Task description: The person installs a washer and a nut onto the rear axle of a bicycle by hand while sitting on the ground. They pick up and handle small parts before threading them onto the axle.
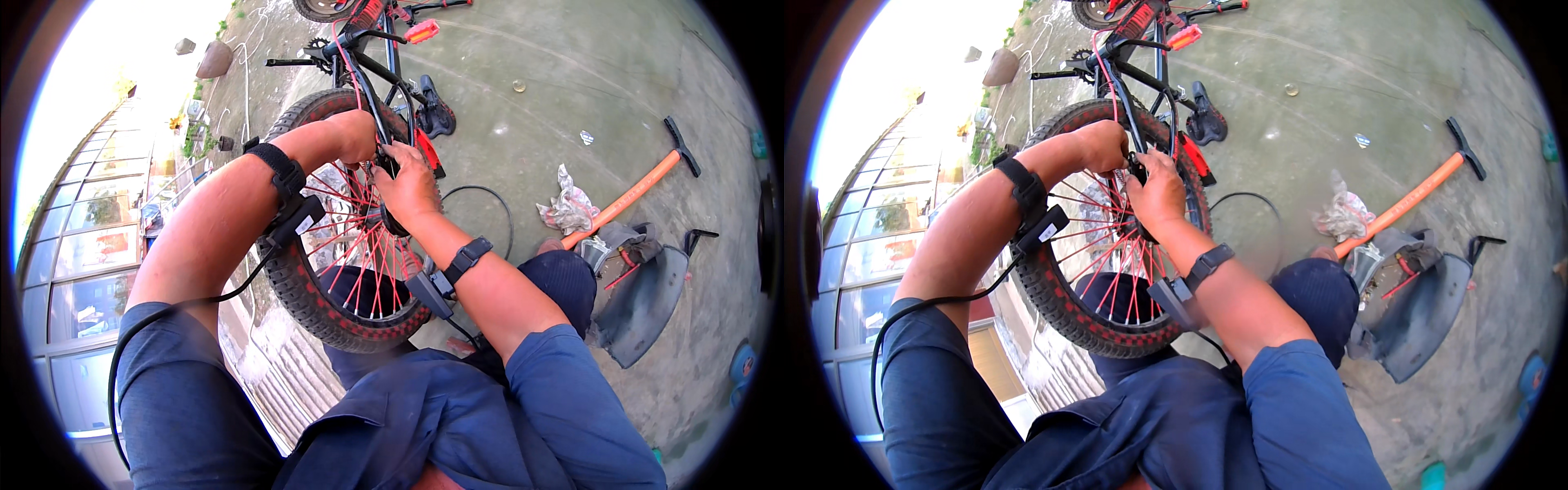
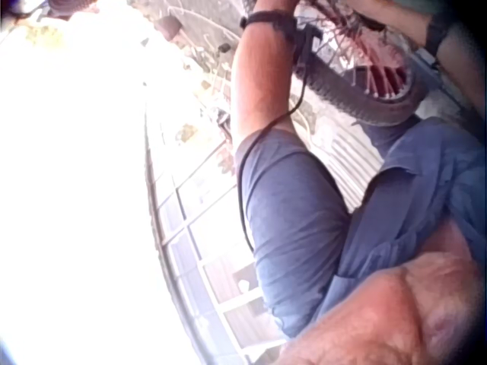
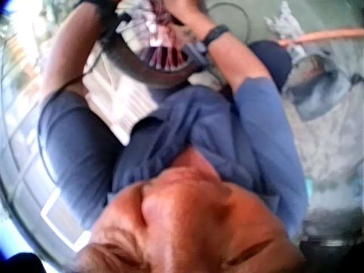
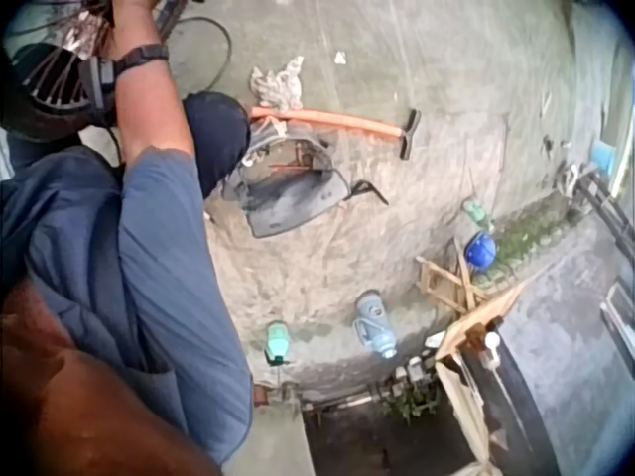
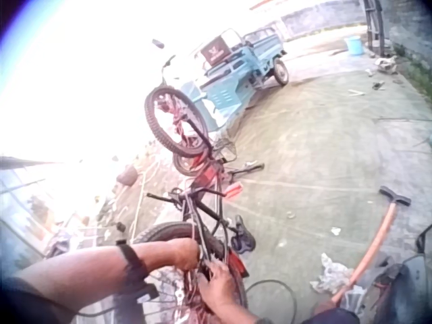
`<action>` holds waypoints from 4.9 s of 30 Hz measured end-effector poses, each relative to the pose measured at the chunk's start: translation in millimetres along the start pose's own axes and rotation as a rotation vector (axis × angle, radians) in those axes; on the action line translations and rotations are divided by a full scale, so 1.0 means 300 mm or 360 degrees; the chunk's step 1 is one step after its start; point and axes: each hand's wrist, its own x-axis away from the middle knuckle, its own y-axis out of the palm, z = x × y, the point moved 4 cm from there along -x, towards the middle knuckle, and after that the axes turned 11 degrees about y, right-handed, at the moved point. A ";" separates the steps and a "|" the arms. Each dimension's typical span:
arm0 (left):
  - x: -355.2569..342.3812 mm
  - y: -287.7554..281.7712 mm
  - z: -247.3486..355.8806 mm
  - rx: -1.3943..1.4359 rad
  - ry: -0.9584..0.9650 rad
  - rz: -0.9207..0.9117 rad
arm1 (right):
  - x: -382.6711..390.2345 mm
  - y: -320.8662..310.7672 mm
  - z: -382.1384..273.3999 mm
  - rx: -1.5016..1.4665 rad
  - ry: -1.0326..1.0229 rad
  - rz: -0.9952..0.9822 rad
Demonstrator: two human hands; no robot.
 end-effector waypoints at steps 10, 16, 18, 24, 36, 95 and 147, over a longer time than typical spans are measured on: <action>-0.010 -0.005 0.002 0.0025 0.0059 -0.0023 | -0.046 0.020 -0.026 0.0362 -0.0135 0.0148; -0.006 -0.020 0.019 -0.0009 0.0109 -0.0041 | -0.062 0.006 -0.047 0.0499 -0.0089 0.0124; -0.001 -0.031 0.026 -0.0012 0.0091 -0.0017 | -0.061 0.001 -0.053 0.0511 -0.0057 0.0118; 0.023 -0.071 0.022 0.0106 -0.0049 0.0153 | -0.060 0.007 -0.050 0.0491 -0.0077 0.0147; 0.591 -0.240 0.037 0.1452 0.0180 0.1822 | -0.059 0.011 -0.049 0.0475 -0.0146 0.0272; 0.309 1.005 0.564 0.3901 0.0390 0.0708 | -0.047 0.030 -0.100 0.0801 -0.0546 0.0329; 0.139 1.184 0.654 0.3751 -0.0067 0.0685 | -0.053 -0.019 -0.096 0.0659 -0.0382 -0.0133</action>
